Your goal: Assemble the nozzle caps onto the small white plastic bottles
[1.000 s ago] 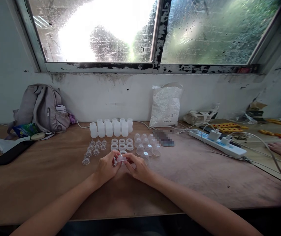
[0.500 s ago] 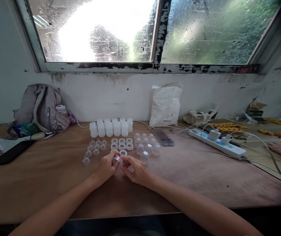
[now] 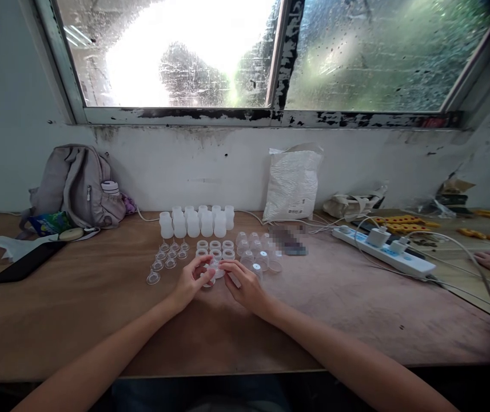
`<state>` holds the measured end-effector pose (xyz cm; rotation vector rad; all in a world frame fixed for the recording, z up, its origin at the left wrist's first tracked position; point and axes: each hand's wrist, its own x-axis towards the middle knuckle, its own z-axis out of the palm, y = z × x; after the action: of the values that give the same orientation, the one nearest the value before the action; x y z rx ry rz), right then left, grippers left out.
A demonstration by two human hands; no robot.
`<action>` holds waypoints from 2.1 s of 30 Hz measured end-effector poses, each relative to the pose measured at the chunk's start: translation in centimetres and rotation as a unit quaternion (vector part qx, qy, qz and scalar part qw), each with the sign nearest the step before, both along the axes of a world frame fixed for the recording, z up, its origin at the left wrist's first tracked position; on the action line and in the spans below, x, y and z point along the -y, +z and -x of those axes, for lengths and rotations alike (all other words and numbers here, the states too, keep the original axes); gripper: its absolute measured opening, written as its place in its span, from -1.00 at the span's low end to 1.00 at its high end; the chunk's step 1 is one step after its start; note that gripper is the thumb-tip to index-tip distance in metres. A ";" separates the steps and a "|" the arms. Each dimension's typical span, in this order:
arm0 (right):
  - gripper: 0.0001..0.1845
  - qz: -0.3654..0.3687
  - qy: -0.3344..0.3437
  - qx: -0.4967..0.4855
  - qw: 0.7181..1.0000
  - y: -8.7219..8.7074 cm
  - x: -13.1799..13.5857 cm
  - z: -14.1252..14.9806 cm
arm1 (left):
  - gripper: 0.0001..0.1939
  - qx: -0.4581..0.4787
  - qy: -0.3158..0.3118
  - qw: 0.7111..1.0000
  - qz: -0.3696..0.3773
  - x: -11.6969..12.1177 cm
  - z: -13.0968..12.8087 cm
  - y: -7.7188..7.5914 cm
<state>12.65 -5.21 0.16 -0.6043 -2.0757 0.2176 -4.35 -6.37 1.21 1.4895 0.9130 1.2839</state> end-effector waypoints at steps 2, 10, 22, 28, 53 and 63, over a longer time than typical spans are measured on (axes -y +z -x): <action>-0.61 0.000 0.004 0.005 1.000 0.0 0.1 -0.1 | -0.65 -0.010 -0.001 1.000 0.000 -0.1 0.0 0.0; -0.70 0.061 -0.248 -0.006 0.967 6.8 -9.4 -2.3 | -0.69 0.000 0.031 0.999 -0.033 -1.0 0.6 -0.5; -0.64 0.151 -0.358 0.165 0.906 6.2 -20.5 -0.3 | -0.66 -0.038 0.105 0.992 -0.058 -2.1 1.5 -1.0; -0.80 0.146 -0.354 0.187 0.905 6.3 -21.3 -0.6 | -0.66 -0.045 0.106 0.991 -0.066 -2.3 1.6 -1.0; -0.59 0.129 0.025 0.023 0.991 3.7 -1.2 -1.8 | -0.73 -0.029 0.098 0.988 -0.115 -0.1 0.7 0.3; -0.60 0.264 0.099 -0.013 0.959 2.5 0.3 -1.2 | -0.80 -0.026 0.066 0.985 -0.160 0.3 -0.7 2.6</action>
<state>13.83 -5.48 2.62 -0.7000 -2.0535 0.9120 -3.69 -6.71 3.83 1.7405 0.8811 1.5503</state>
